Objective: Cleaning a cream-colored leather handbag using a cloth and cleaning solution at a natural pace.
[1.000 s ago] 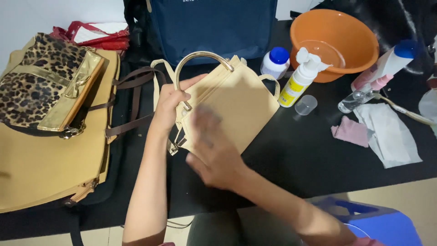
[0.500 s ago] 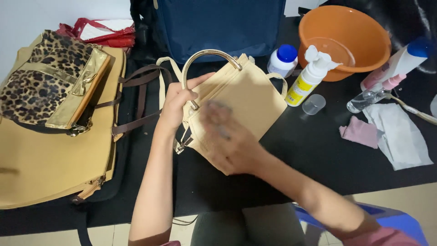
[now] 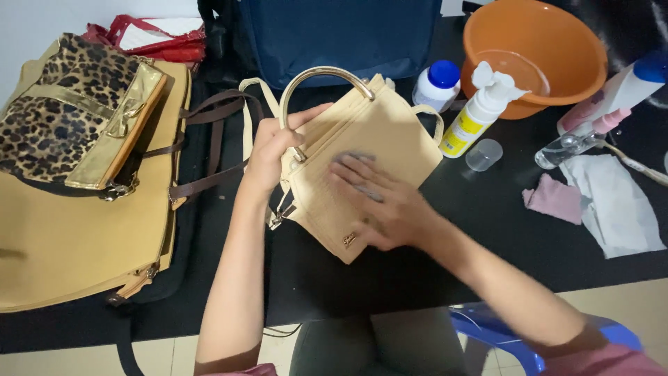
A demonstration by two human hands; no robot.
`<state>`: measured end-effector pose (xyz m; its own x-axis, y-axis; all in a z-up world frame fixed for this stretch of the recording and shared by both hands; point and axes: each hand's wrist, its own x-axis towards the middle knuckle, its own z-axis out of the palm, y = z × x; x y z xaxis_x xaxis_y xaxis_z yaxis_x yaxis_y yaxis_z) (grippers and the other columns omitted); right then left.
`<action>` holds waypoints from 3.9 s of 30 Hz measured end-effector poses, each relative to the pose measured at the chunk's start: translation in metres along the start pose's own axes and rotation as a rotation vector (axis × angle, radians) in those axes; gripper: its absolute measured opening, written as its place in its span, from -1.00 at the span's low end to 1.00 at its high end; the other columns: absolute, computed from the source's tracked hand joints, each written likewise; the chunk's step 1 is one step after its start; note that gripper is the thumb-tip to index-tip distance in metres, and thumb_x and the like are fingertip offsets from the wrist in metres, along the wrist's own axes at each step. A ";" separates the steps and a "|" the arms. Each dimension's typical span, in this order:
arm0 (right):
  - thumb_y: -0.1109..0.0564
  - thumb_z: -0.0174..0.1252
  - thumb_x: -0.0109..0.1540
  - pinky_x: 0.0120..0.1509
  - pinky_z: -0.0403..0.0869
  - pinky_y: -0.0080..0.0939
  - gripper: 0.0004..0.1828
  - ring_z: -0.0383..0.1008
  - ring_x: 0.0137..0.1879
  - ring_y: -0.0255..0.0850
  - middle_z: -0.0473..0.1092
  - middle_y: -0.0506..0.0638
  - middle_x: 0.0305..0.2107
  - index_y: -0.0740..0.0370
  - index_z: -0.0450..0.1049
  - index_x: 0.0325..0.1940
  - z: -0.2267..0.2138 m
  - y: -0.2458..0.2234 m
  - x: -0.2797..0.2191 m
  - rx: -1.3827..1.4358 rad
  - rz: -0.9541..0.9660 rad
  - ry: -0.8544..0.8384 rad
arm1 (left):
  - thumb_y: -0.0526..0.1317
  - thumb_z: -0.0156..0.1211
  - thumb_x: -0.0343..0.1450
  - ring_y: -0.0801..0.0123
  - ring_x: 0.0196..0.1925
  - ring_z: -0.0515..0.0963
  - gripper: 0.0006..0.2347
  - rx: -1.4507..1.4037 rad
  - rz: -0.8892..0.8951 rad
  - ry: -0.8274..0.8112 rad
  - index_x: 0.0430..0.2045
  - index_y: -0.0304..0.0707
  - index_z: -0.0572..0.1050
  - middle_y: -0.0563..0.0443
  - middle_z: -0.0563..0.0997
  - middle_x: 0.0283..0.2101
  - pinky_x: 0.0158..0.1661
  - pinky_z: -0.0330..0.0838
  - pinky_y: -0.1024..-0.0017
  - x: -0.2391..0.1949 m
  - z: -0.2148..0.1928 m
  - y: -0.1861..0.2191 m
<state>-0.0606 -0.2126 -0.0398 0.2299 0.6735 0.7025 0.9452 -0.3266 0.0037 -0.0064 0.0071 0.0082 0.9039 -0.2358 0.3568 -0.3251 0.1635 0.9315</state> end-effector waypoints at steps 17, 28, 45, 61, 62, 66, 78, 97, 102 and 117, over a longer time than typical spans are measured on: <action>-0.32 -0.13 0.31 0.49 0.28 0.11 -0.22 0.27 0.46 0.22 0.25 0.20 0.38 0.23 0.31 0.45 -0.022 0.043 -0.039 -0.131 0.125 -0.082 | -0.19 0.08 0.12 0.40 -0.41 0.62 -0.49 -0.197 -0.071 0.065 -0.04 -0.34 0.62 -0.19 0.66 -0.43 -0.30 0.57 0.45 -0.001 0.002 -0.007; -0.24 -0.10 0.31 0.38 0.36 0.06 -0.34 0.39 0.35 0.15 0.38 0.18 0.25 0.21 0.45 0.31 -0.008 -0.009 -0.046 0.181 0.052 -0.018 | -0.20 0.04 0.12 0.34 -0.35 0.62 -0.47 -0.116 -0.038 0.032 -0.01 -0.33 0.61 -0.23 0.66 -0.39 -0.21 0.58 0.40 0.003 -0.012 -0.023; -0.31 -0.20 0.32 0.54 0.24 0.10 -0.23 0.28 0.45 0.19 0.28 0.17 0.36 0.28 0.38 0.38 -0.016 0.015 -0.049 0.055 0.275 0.028 | -0.17 0.06 0.14 0.36 -0.29 0.56 -0.47 0.004 -0.071 0.005 0.02 -0.28 0.61 -0.16 0.66 -0.36 -0.16 0.51 0.41 -0.001 0.006 0.000; -0.24 -0.22 0.37 0.61 0.08 0.16 -0.31 0.12 0.53 0.18 0.19 0.16 0.43 0.20 0.34 0.44 -0.011 -0.010 -0.051 0.195 0.360 0.082 | -0.20 0.04 0.12 0.55 -0.54 0.43 -0.47 -0.034 -0.065 0.057 0.00 -0.31 0.62 -0.03 0.51 -0.62 -0.42 0.35 0.66 -0.001 0.013 0.010; -0.21 -0.20 0.37 0.56 0.16 0.18 -0.34 0.22 0.49 0.20 0.26 0.16 0.39 0.20 0.38 0.41 -0.014 -0.014 -0.061 0.211 0.317 0.057 | -0.20 0.04 0.11 0.55 -0.55 0.44 -0.46 -0.040 -0.069 0.056 0.00 -0.31 0.62 -0.04 0.50 -0.63 -0.43 0.35 0.67 0.000 0.012 0.009; -0.08 -0.12 0.35 0.14 0.55 0.20 -0.48 0.56 0.12 0.25 0.52 0.24 0.06 0.29 0.53 0.17 -0.039 0.025 -0.072 0.137 0.215 0.213 | -0.21 0.04 0.11 0.56 -0.57 0.42 -0.46 -0.044 -0.062 0.052 0.00 -0.33 0.62 -0.03 0.48 -0.66 -0.48 0.32 0.67 -0.001 0.016 0.012; 0.10 -0.08 0.43 0.59 0.14 0.20 -0.53 0.26 0.42 0.30 0.27 0.35 0.31 0.35 0.35 0.38 0.014 0.007 -0.003 0.052 0.164 0.119 | -0.16 0.02 0.14 0.60 -0.53 0.38 -0.45 0.082 -0.007 0.038 0.04 -0.28 0.60 0.04 0.48 -0.62 -0.44 0.19 0.74 -0.001 0.009 0.007; -0.13 -0.38 0.41 0.45 0.33 0.03 -0.36 0.35 0.43 0.03 0.37 0.14 0.29 0.15 0.43 0.36 -0.028 0.044 -0.090 0.156 -0.279 -0.174 | -0.14 0.04 0.09 0.60 -0.49 0.41 -0.43 -0.016 -0.069 0.066 0.00 -0.30 0.62 0.03 0.57 -0.53 -0.40 0.31 0.72 -0.001 0.001 -0.001; -0.03 -0.19 0.38 0.51 0.26 0.17 -0.44 0.29 0.45 0.17 0.33 0.29 0.30 0.27 0.36 0.38 -0.054 0.084 -0.087 0.168 -0.209 -0.079 | -0.14 0.02 0.09 0.59 -0.45 0.43 -0.43 0.018 -0.063 0.062 0.01 -0.28 0.62 0.02 0.58 -0.51 -0.37 0.30 0.74 -0.002 0.004 0.004; -0.40 -0.18 0.34 0.54 0.17 0.36 -0.14 0.22 0.45 0.39 0.24 0.44 0.30 0.36 0.27 0.41 -0.002 -0.053 -0.015 0.233 0.113 -0.052 | -0.11 0.02 0.10 0.59 -0.49 0.42 -0.42 0.037 -0.062 0.075 0.02 -0.27 0.62 0.00 0.58 -0.53 -0.38 0.29 0.73 0.000 -0.002 -0.006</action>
<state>-0.1150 -0.2065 -0.0495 0.3427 0.6765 0.6519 0.9395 -0.2438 -0.2408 -0.0040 0.0084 0.0019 0.9403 -0.1721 0.2936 -0.2769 0.1150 0.9540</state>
